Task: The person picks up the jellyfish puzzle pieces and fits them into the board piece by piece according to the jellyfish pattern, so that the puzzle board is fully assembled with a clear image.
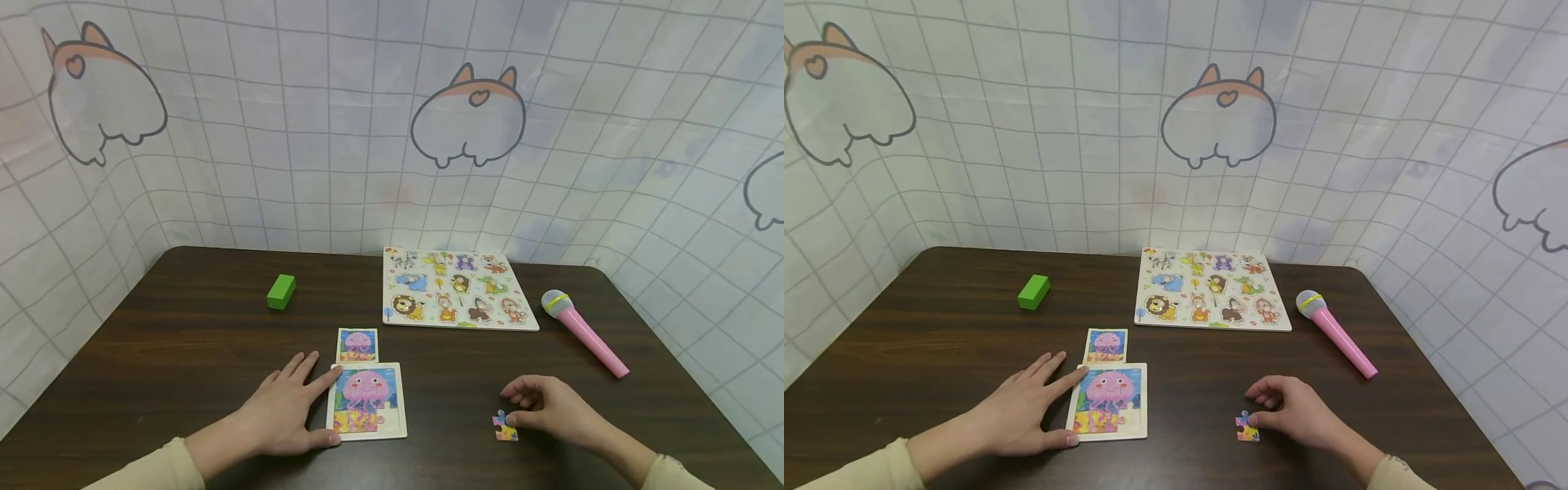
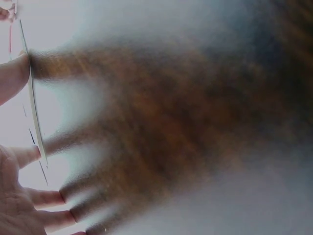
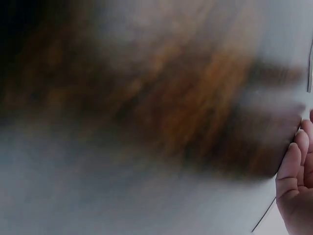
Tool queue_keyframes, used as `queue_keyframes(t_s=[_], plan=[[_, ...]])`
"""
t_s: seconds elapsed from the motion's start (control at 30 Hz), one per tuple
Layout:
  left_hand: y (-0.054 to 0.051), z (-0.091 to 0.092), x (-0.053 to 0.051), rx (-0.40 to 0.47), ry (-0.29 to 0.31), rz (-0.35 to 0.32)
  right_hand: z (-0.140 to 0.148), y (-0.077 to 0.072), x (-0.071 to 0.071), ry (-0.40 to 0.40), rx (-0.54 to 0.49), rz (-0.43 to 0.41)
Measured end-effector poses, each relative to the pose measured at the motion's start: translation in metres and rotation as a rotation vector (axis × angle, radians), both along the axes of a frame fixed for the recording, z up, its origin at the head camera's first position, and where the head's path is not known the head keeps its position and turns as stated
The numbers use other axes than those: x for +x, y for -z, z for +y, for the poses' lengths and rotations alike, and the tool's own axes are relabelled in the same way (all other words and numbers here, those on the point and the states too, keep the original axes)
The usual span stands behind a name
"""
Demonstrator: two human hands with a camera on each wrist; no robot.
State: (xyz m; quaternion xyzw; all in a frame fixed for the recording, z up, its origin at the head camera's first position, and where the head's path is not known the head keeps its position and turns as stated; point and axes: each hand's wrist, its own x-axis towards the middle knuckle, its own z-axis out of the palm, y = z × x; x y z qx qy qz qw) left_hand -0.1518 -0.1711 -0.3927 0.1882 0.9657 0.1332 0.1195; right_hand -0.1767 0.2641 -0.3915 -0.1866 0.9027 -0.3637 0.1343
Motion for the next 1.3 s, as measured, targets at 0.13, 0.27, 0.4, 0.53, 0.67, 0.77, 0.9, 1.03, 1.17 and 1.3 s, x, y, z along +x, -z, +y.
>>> queue_keyframes(t_s=[0.13,0.27,0.4,0.53,0.67,0.77,0.9,1.03,1.17,1.3], plan=[[0.000,0.000,-0.001,0.001,0.003,0.004,0.000,0.002,0.003,-0.045,0.033,0.035],[0.000,0.000,-0.001,0.000,0.004,0.001,0.000,0.002,0.007,-0.067,0.058,0.043],[0.000,0.000,-0.001,-0.002,0.000,-0.012,0.000,0.002,0.008,-0.090,0.082,0.055],[0.000,0.000,-0.001,-0.002,-0.005,-0.017,-0.001,0.002,0.009,-0.093,0.091,0.080],[0.000,0.000,-0.002,-0.002,-0.005,-0.015,-0.003,0.002,0.010,-0.085,0.098,0.101],[0.000,0.000,-0.001,-0.002,-0.003,-0.014,-0.005,0.001,0.011,-0.084,0.096,0.088],[0.000,0.000,-0.002,-0.002,-0.002,-0.013,-0.008,-0.001,0.011,-0.094,0.054,0.053],[0.000,0.001,-0.002,-0.003,-0.003,-0.015,-0.011,-0.001,0.012,-0.104,-0.003,0.030],[0.001,0.001,-0.002,-0.006,-0.001,-0.015,-0.013,0.000,0.011,-0.112,-0.046,0.012],[0.001,0.000,-0.002,-0.004,0.002,-0.010,-0.012,-0.001,0.009,-0.114,-0.100,0.013]])
